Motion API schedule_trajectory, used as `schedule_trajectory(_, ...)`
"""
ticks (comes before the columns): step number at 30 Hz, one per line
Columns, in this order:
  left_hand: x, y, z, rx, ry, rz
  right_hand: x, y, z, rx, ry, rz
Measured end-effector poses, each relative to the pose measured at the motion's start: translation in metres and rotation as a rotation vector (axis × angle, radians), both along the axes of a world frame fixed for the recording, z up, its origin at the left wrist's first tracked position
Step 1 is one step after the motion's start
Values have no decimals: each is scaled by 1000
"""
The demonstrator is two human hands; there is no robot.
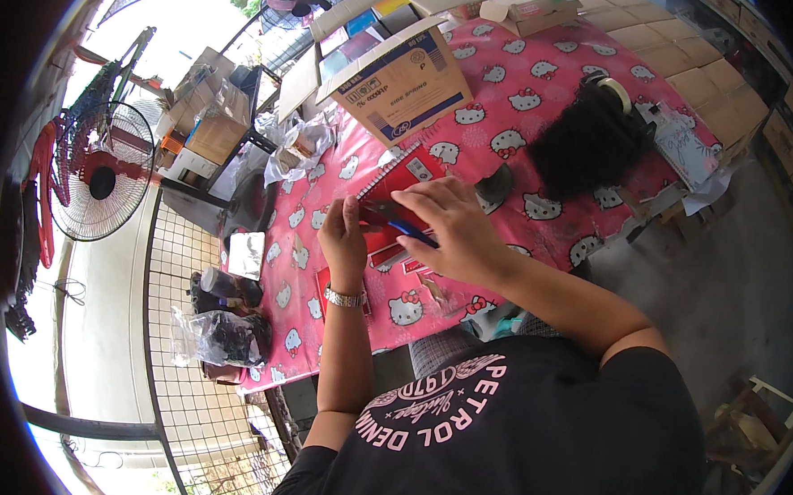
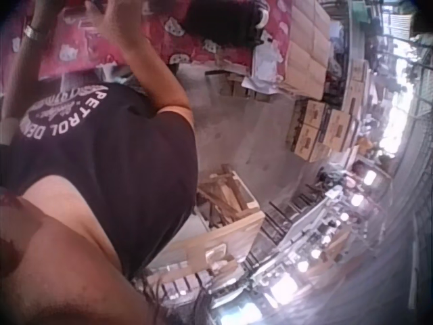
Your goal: The person applies adhesive strips to the edges of red notebooks by hand.
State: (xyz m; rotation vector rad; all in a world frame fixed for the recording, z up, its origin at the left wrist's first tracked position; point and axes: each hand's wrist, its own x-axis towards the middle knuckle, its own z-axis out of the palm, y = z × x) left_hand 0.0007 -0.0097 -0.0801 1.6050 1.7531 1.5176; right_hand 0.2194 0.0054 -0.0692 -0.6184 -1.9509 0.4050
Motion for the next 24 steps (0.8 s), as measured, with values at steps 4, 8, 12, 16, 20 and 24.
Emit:
schedule_trajectory(4,9,-4,1,117,-47,-53,-17,2,2,21,-95,-41)
schedule_trajectory(8,-4,-7,-5,22,-3,-63,-24,1,7,142,-124,-59)
schedule_trajectory(12,0,-7,-8,78,-1,-33,-26,-2,7,127,-214,-85)
schedule_trajectory(16,-4,-10,-18,184,28,-28,-29,-5,4,-152,-99,84)
schedule_trajectory(20,-9,-19,-19,321,145,-6,-24,10,1,-1189,184,709)
schedule_trajectory(24,-20,-31,-18,289,-115,160,-10,7,-3,-381,180,308)
